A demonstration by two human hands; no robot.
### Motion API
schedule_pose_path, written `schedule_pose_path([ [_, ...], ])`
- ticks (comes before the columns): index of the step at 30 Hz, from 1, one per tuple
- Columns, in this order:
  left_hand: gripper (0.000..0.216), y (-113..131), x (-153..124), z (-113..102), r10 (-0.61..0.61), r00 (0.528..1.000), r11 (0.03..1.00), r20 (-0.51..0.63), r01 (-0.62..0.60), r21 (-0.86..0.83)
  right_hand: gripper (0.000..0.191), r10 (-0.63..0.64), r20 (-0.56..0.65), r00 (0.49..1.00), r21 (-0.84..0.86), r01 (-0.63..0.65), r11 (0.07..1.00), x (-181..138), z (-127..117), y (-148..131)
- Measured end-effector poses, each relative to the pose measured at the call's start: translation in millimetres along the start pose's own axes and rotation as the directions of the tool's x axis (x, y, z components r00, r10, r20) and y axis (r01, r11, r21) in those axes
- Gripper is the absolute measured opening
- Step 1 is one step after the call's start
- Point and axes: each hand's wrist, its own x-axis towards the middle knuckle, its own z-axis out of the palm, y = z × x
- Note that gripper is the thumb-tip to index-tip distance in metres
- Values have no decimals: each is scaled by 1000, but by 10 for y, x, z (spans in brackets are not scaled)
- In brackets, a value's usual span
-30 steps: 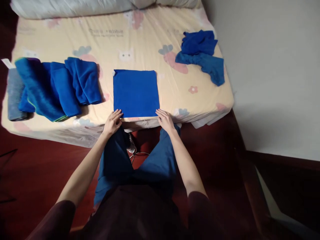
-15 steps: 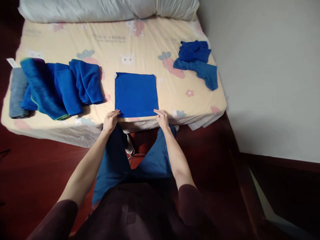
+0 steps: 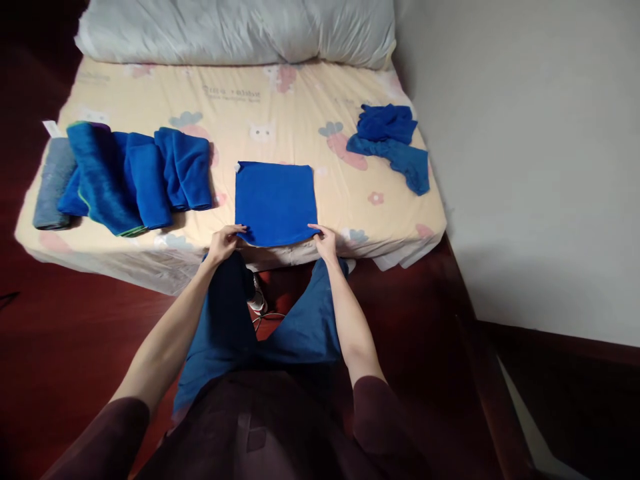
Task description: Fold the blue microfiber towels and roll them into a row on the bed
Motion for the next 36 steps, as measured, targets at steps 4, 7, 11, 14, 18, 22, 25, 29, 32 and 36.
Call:
schedule_pose_path([
  [4,30,31,27,11,-142,986,990,-87,139,-35,34,74,-47,996,15,-73,997,28,6,-11],
  [7,33,55,4,2,-196,967,981,-162,196,-15,32,159,-127,979,-14,-162,987,36,-13,-7],
  [11,36,76,-3,11,-232,954,971,-192,239,12,32,204,-179,962,-10,-209,978,51,13,35],
  [14,37,77,15,36,-283,929,956,-236,294,11,38,217,-221,951,-10,-225,974,61,53,65],
  [18,35,40,27,86,-299,918,950,-261,312,9,39,225,-269,937,-4,-234,972,66,80,82],
  [22,34,-22,6,140,-248,926,963,-285,268,30,36,210,-315,926,-36,-233,972,82,80,107],
  [25,32,-34,-21,153,-218,927,960,-305,261,105,37,186,-315,931,-101,-227,969,100,79,121],
  [29,31,36,-86,105,-171,924,947,-341,249,201,44,56,-345,937,-234,-143,962,64,58,50],
  [32,36,101,-167,57,-42,936,947,-350,149,284,44,-157,-414,897,-393,-21,919,-40,7,-58],
  [36,41,93,-268,65,186,977,936,-104,-144,320,40,-362,-131,923,-532,243,811,-210,-60,-157],
])
